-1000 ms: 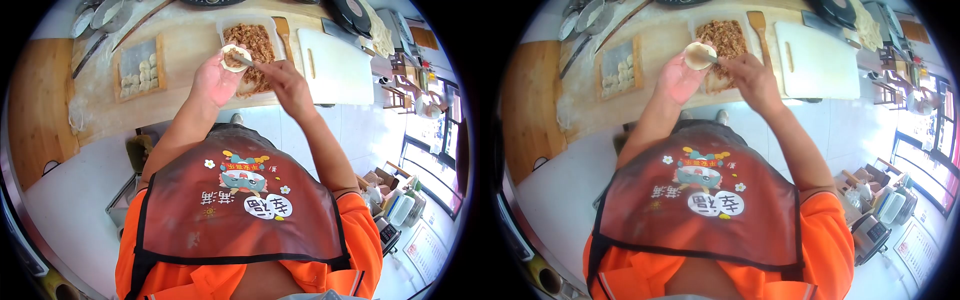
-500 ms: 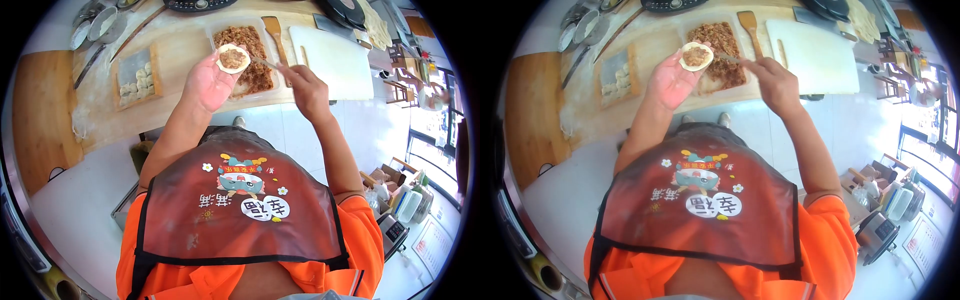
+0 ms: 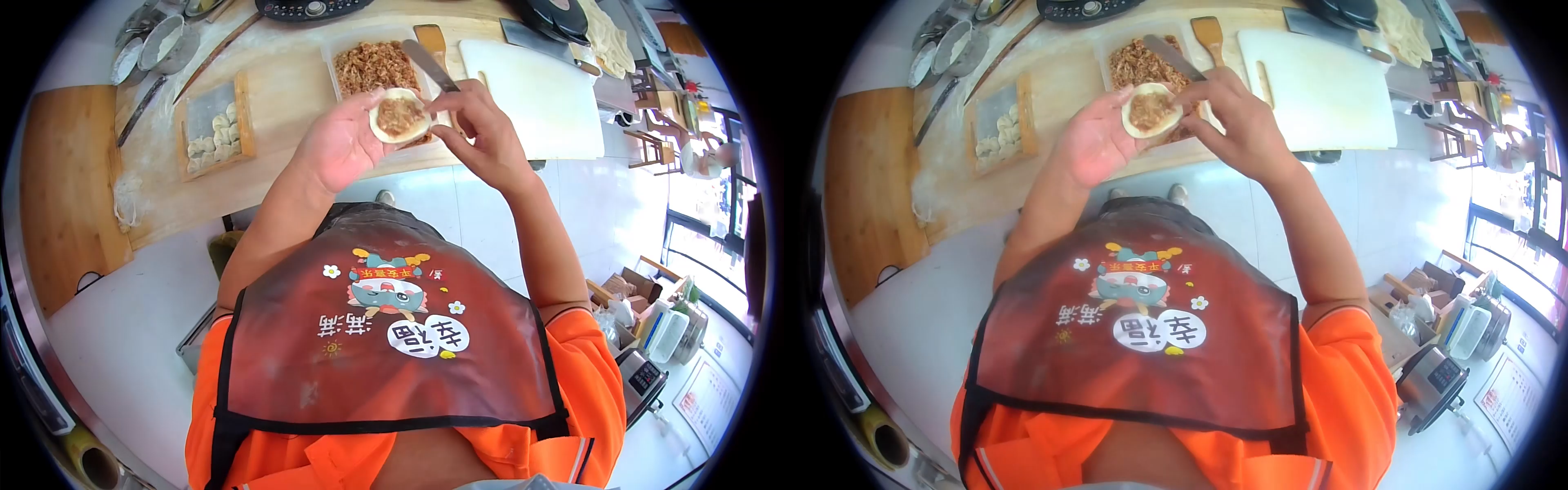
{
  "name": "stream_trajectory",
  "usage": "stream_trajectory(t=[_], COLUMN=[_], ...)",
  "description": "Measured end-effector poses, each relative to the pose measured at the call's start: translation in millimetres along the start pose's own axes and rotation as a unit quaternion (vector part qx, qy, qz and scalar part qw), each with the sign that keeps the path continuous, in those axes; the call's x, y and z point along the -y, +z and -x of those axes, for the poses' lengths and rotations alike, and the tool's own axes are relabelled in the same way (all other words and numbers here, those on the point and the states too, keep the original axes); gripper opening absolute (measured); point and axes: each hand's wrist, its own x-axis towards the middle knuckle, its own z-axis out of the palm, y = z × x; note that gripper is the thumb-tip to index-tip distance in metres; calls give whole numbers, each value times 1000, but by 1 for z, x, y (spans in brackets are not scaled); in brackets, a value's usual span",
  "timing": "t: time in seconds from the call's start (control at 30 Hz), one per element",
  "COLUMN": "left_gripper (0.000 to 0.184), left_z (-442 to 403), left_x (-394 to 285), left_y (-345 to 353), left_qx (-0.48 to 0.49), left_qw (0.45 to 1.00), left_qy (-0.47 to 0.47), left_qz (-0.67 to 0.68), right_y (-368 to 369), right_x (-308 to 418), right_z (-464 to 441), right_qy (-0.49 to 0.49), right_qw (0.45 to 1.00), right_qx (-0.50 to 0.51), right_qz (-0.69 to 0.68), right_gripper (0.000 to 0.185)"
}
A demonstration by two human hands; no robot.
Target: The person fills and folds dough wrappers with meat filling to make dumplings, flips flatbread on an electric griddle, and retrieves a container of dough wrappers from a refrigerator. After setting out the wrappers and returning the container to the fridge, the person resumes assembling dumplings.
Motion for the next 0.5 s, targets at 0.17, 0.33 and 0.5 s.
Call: stream_trajectory(t=[0.17, 0.33, 0.5], left_gripper=[41, 41, 42], left_z=[14, 28, 56], left_x=[5, 0, -16], left_y=[15, 22, 40], left_qx=[-32, -17, 51], left_qw=[981, 968, 920], left_qy=[24, 76, 144], left_qz=[-188, -239, -361], right_y=[7, 24, 23], right_x=[8, 30, 53], right_z=[-14, -30, -47], right_qy=[-68, -81, -174], right_qw=[997, 996, 979], right_qx=[6, -41, -91], right_qz=[-18, -20, 48], right_gripper=[11, 11, 13])
